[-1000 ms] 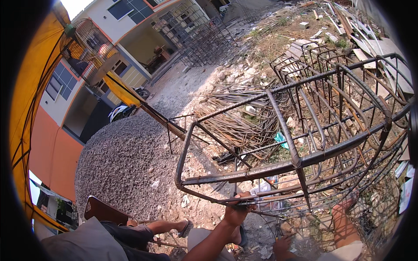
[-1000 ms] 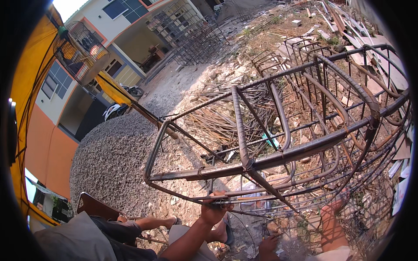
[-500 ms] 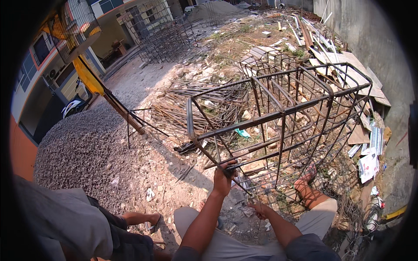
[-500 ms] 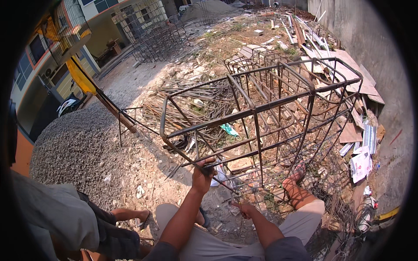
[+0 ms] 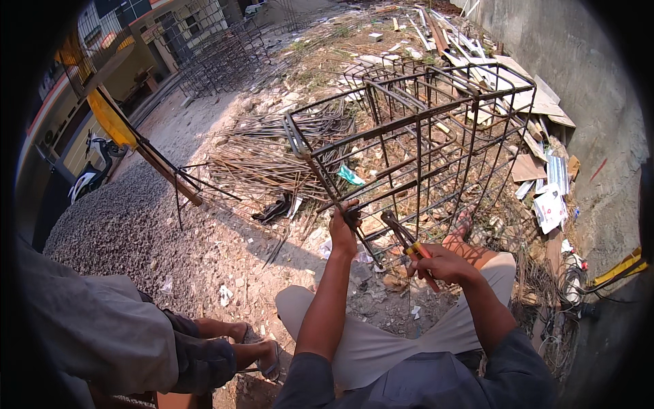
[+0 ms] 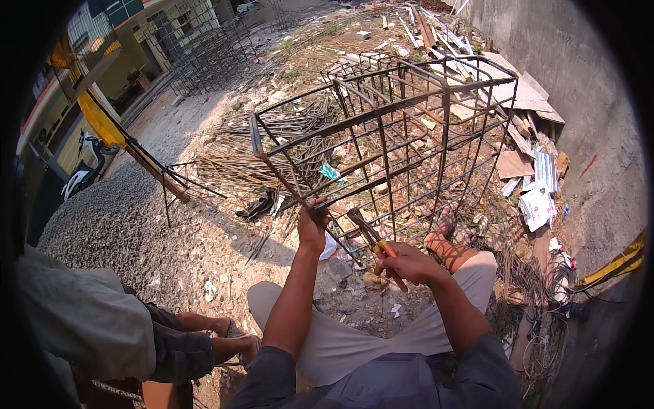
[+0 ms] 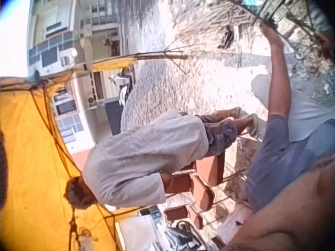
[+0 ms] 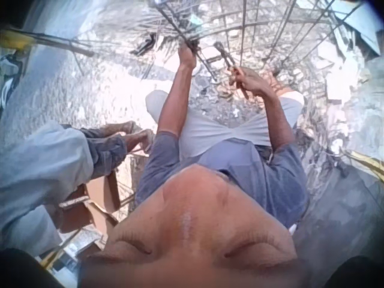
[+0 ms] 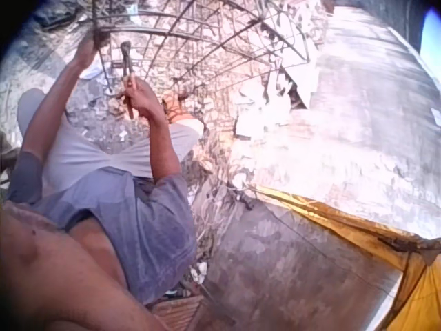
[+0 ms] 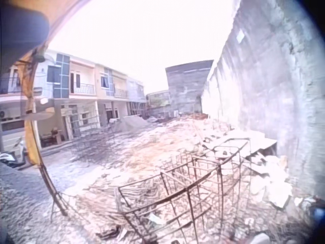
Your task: The person sits on the ground and uses pliers to twist wire ties around intersecting metal bars of a rectangular frame. The person repeatedly wraps and twists wires to secure joints, occasionally adjusting the frame's position.
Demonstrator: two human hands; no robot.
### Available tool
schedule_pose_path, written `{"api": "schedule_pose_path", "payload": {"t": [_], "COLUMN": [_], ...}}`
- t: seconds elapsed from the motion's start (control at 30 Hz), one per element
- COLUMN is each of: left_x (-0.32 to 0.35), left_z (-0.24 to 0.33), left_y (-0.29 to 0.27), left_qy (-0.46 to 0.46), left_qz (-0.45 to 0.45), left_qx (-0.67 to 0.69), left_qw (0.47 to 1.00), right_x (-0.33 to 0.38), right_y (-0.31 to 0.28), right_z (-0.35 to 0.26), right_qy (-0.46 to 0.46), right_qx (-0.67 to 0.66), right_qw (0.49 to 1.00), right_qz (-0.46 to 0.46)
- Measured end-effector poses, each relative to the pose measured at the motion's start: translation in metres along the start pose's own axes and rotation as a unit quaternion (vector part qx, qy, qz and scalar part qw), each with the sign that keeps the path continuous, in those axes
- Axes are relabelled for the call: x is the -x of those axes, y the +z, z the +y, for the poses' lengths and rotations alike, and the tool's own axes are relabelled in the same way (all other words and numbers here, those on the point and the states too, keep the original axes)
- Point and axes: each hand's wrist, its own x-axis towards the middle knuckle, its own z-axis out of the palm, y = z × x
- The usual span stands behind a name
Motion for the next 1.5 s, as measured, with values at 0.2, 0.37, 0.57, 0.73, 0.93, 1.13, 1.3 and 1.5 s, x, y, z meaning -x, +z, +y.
{"api": "schedule_pose_path", "payload": {"t": [0.2, 0.37, 0.57, 0.73, 0.93, 1.13, 1.3, 1.5], "left_x": [-0.008, -0.009, -0.013, -0.011, -0.005, -0.006, -0.010, -0.005], "left_z": [-0.008, -0.009, -0.015, -0.014, -0.005, -0.006, -0.014, -0.005], "left_y": [0.002, -0.003, -0.007, -0.007, 0.005, -0.001, -0.013, -0.005], "left_qy": [-0.006, -0.011, 0.012, -0.008, -0.013, -0.013, -0.014, -0.021], "left_qz": [-0.001, -0.041, -0.037, -0.043, -0.032, -0.031, -0.057, -0.035], "left_qx": [0.018, -0.012, 0.017, 0.039, 0.046, 0.047, 0.049, 0.024], "left_qw": [1.000, 0.999, 0.999, 0.998, 0.998, 0.998, 0.997, 0.999], "right_x": [-0.012, -0.026, -0.024, -0.034, -0.041, -0.053, -0.042, -0.029], "right_y": [0.011, 0.014, 0.010, -0.001, -0.007, -0.019, -0.020, -0.015], "right_z": [-0.031, -0.036, -0.050, -0.062, -0.036, -0.030, -0.042, -0.041], "right_qy": [0.088, 0.086, 0.069, 0.094, 0.032, 0.038, -0.030, -0.259], "right_qx": [-0.162, -0.128, -0.083, -0.037, 0.068, 0.137, 0.414, 0.610], "right_qw": [0.973, 0.981, 0.989, 0.990, 0.995, 0.980, 0.909, 0.694], "right_qz": [-0.140, -0.114, -0.103, -0.097, -0.068, -0.140, 0.042, 0.283]}}
